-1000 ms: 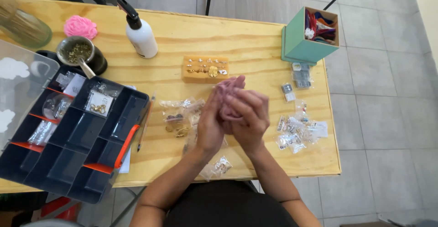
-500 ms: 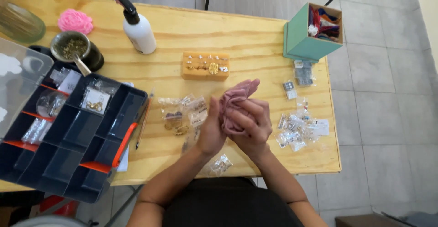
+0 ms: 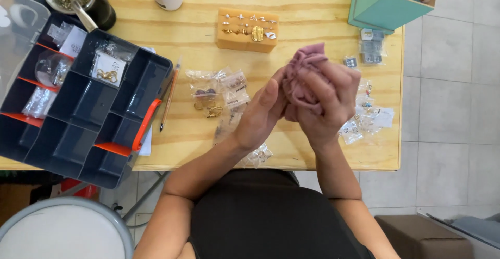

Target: Wiping small jewelry items with a cloth and sorting them into plastic bags and a partitioned storage box.

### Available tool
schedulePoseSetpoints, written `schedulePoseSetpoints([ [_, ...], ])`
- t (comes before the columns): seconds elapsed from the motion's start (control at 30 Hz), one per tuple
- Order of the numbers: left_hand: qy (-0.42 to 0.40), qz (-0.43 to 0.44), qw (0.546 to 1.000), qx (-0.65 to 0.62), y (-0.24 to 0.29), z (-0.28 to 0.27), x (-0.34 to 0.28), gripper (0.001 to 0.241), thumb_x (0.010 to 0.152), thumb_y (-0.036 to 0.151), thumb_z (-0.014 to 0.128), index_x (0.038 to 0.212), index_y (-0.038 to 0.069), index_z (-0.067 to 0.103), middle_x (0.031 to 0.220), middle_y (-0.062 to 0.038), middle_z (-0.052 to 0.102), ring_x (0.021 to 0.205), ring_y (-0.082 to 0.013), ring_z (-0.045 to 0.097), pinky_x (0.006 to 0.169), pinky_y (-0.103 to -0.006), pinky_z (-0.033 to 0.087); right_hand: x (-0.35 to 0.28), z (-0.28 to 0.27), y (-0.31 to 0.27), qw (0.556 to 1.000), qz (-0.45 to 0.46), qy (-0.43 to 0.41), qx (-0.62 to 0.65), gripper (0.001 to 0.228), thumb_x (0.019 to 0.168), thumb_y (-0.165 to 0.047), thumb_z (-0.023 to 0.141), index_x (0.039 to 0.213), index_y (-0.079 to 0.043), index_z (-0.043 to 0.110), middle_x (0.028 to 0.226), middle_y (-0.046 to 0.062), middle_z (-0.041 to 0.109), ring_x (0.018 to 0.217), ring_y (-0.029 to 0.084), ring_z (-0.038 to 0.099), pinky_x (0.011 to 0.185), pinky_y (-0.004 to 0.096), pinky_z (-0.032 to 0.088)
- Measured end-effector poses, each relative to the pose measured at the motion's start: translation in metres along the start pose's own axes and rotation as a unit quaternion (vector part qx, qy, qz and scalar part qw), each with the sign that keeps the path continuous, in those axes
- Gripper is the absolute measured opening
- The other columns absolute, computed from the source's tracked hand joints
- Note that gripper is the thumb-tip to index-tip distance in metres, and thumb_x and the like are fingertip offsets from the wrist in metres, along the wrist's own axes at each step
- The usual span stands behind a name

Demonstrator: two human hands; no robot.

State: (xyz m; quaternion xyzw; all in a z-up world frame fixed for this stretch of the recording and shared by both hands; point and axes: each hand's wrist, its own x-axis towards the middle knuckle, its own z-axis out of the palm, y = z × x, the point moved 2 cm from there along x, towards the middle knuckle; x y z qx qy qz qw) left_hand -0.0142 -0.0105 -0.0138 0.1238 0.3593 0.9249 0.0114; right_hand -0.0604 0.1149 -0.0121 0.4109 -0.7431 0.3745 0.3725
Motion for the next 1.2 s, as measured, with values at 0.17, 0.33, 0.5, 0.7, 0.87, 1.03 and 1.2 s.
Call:
schedulePoseSetpoints([
  [0.17, 0.037, 0.045, 0.998, -0.021, -0.003, -0.017, 0.005, 0.046, 0.114, 0.024, 0.05, 0.152, -0.002, 0.046, 0.159, -0.028, 0.047, 0.156, -0.0364, 0.043, 0.132, -0.0371, 0.036, -0.016, 0.003, -0.003, 0.99, -0.04, -0.094, 0.093, 0.016, 0.094, -0.013, 0.084, 0.107, -0.006, 0.076, 0.12, 0.015, 0.068, 0.1, 0.034, 0.06, 0.086, 0.041, 0.058],
  [0.33, 0.189, 0.055, 0.973, -0.119, -0.028, -0.052, 0.009, 0.012, 0.11, 0.011, 0.054, 0.121, 0.008, 0.055, 0.144, -0.028, 0.057, 0.134, -0.0368, 0.059, 0.111, -0.0385, 0.053, -0.048, 0.005, 0.03, 0.98, 0.042, -0.185, 0.05, 0.01, 0.103, -0.012, 0.072, 0.113, -0.008, 0.074, 0.123, 0.013, 0.068, 0.094, 0.032, 0.062, 0.085, 0.04, 0.051],
  [0.5, 0.167, 0.064, 0.983, 0.04, 0.0, -0.028, 0.013, 0.009, 0.106, 0.017, 0.061, 0.112, 0.01, 0.059, 0.138, -0.022, 0.063, 0.13, -0.0289, 0.063, 0.116, -0.0391, 0.052, -0.047, -0.005, 0.048, 0.887, 0.182, -0.423, 0.039, 0.062, 0.097, -0.031, 0.068, 0.15, -0.01, 0.047, 0.149, 0.015, 0.052, 0.133, 0.041, 0.044, 0.106, 0.055, 0.036],
  [0.7, 0.087, 0.347, 0.757, 0.547, 0.047, 0.007, 0.042, 0.018, 0.111, 0.013, 0.057, 0.118, 0.018, 0.073, 0.121, -0.004, 0.057, 0.116, -0.023, 0.06, 0.104, -0.038, 0.052, 0.044, -0.038, 0.033, 0.875, 0.321, -0.143, 0.333, 0.065, 0.108, -0.062, 0.039, 0.13, -0.002, 0.051, 0.115, 0.012, 0.061, 0.107, 0.023, 0.063, 0.093, 0.033, 0.054],
  [0.87, 0.041, 0.563, 0.479, 0.672, 0.046, 0.002, 0.06, 0.033, 0.092, 0.009, 0.096, 0.117, 0.023, 0.078, 0.119, 0.002, 0.06, 0.103, -0.0184, 0.058, 0.083, -0.0362, 0.054, 0.065, -0.02, 0.034, 0.824, 0.305, -0.086, 0.469, 0.07, 0.099, -0.07, 0.061, 0.118, -0.003, 0.052, 0.101, 0.0, 0.056, 0.085, 0.007, 0.05, 0.078, 0.021, 0.044],
  [1.03, 0.114, 0.39, 0.717, 0.566, 0.037, 0.006, 0.045, 0.046, 0.115, 0.032, 0.029, 0.143, 0.002, 0.049, 0.147, -0.02, 0.053, 0.141, -0.0324, 0.056, 0.122, -0.0471, 0.054, 0.069, -0.017, 0.028, 0.885, 0.287, -0.046, 0.364, 0.012, 0.107, -0.013, 0.067, 0.106, -0.002, 0.062, 0.094, 0.009, 0.065, 0.076, 0.013, 0.059, 0.071, 0.021, 0.052],
  [1.2, 0.098, 0.252, 0.825, 0.496, 0.061, 0.018, 0.043, 0.036, 0.109, 0.034, 0.057, 0.134, 0.009, 0.055, 0.116, -0.01, 0.06, 0.1, -0.0192, 0.071, 0.096, -0.0312, 0.064, 0.063, -0.013, 0.038, 0.88, 0.312, -0.068, 0.352, 0.011, 0.105, -0.009, 0.072, 0.105, 0.0, 0.066, 0.09, 0.009, 0.062, 0.07, 0.013, 0.06, 0.064, 0.021, 0.051],
])
